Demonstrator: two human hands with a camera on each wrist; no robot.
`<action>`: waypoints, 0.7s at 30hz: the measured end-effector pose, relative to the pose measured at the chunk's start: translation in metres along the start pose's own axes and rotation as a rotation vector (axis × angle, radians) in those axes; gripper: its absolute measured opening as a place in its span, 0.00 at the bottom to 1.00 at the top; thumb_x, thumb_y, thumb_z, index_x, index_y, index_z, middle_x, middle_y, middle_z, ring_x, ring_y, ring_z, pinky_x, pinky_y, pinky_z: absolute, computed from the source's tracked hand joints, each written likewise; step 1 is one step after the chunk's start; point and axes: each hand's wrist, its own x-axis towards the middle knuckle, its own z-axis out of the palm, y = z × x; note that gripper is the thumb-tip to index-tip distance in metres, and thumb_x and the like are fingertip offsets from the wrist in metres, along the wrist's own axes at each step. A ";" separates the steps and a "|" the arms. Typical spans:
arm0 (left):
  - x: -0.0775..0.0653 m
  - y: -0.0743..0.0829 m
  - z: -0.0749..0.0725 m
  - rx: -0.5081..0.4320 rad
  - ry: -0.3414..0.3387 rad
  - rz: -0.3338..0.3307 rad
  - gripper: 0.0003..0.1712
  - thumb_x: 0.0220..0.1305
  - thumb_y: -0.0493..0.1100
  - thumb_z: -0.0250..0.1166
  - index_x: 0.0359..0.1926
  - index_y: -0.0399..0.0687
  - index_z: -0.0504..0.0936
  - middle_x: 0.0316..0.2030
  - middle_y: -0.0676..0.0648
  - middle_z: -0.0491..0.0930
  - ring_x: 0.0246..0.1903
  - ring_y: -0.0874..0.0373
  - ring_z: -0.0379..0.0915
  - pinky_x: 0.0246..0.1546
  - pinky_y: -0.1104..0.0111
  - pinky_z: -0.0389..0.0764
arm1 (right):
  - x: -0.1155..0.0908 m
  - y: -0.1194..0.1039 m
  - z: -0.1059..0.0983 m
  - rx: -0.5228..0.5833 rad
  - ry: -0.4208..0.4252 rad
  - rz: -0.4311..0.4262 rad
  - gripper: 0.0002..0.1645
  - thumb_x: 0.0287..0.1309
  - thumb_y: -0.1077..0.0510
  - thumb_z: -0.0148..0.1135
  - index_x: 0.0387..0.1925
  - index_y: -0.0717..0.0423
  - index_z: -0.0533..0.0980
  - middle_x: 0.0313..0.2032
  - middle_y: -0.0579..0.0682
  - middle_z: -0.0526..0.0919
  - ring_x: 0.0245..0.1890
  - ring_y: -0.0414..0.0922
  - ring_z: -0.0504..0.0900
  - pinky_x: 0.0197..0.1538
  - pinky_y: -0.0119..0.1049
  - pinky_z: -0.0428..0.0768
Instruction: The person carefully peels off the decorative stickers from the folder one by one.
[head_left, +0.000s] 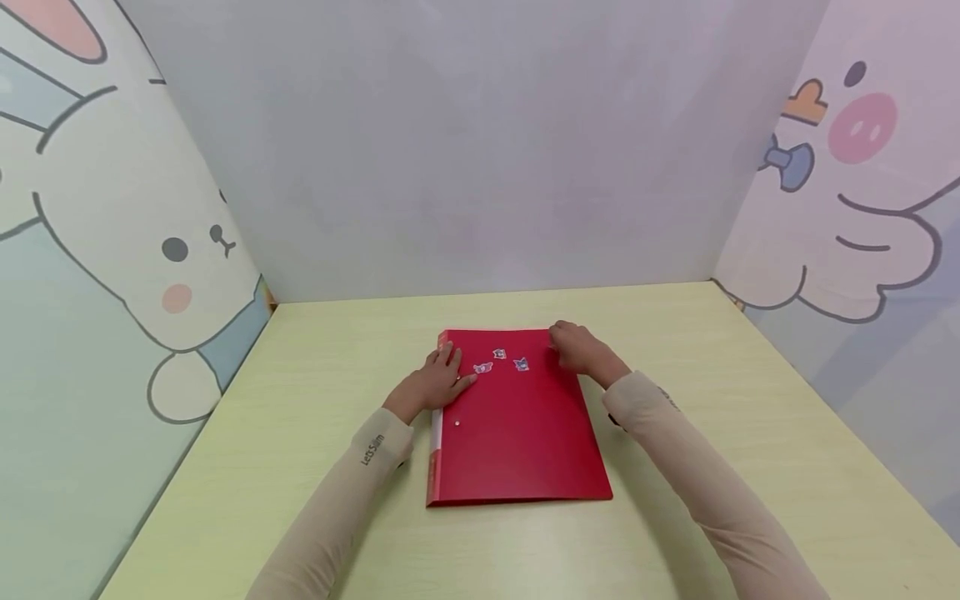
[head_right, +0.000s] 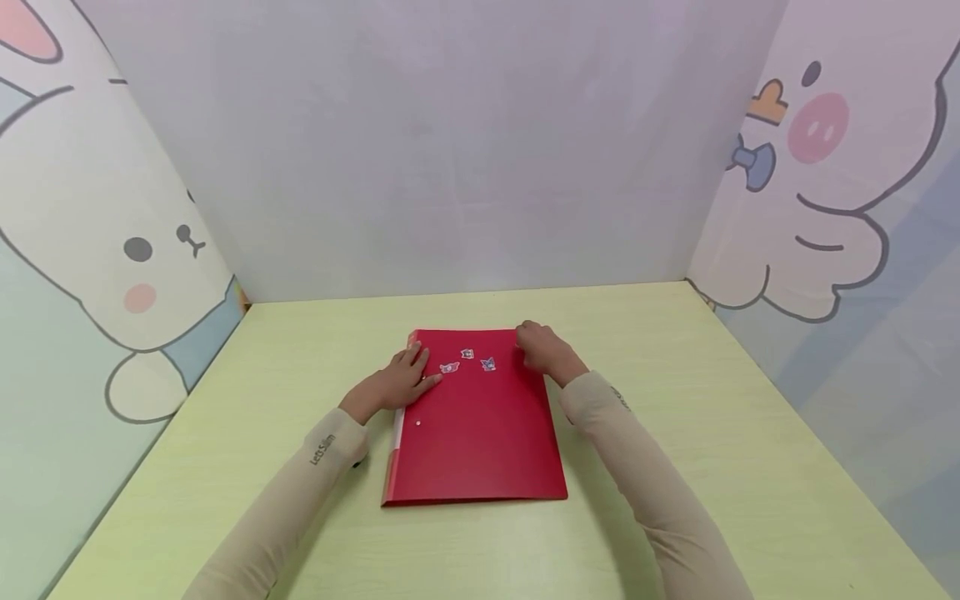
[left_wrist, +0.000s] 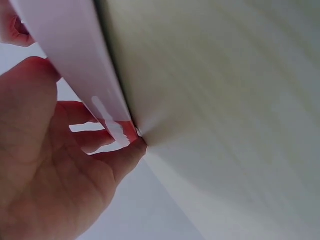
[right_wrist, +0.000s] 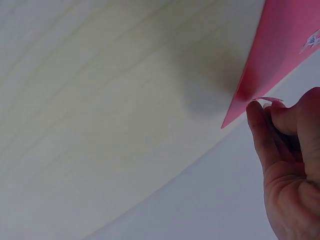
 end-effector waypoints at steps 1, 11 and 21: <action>0.000 0.000 0.000 0.003 0.000 0.000 0.46 0.72 0.61 0.54 0.78 0.41 0.48 0.78 0.38 0.45 0.76 0.38 0.44 0.61 0.48 0.76 | 0.000 0.001 -0.001 -0.003 0.004 0.001 0.18 0.57 0.62 0.69 0.46 0.66 0.76 0.41 0.58 0.79 0.38 0.49 0.79 0.45 0.43 0.85; 0.000 0.001 0.003 -0.013 0.005 -0.007 0.46 0.71 0.60 0.56 0.78 0.42 0.49 0.78 0.38 0.46 0.76 0.39 0.46 0.58 0.49 0.79 | -0.012 0.016 -0.008 -0.032 0.042 -0.007 0.07 0.60 0.68 0.61 0.40 0.68 0.75 0.36 0.60 0.78 0.30 0.50 0.76 0.36 0.41 0.80; -0.002 0.002 0.002 -0.003 0.012 -0.006 0.46 0.71 0.61 0.56 0.78 0.43 0.50 0.78 0.38 0.47 0.76 0.39 0.46 0.59 0.49 0.79 | -0.030 0.048 -0.015 -0.048 0.019 0.049 0.03 0.60 0.74 0.54 0.33 0.66 0.72 0.32 0.60 0.76 0.28 0.51 0.75 0.33 0.39 0.74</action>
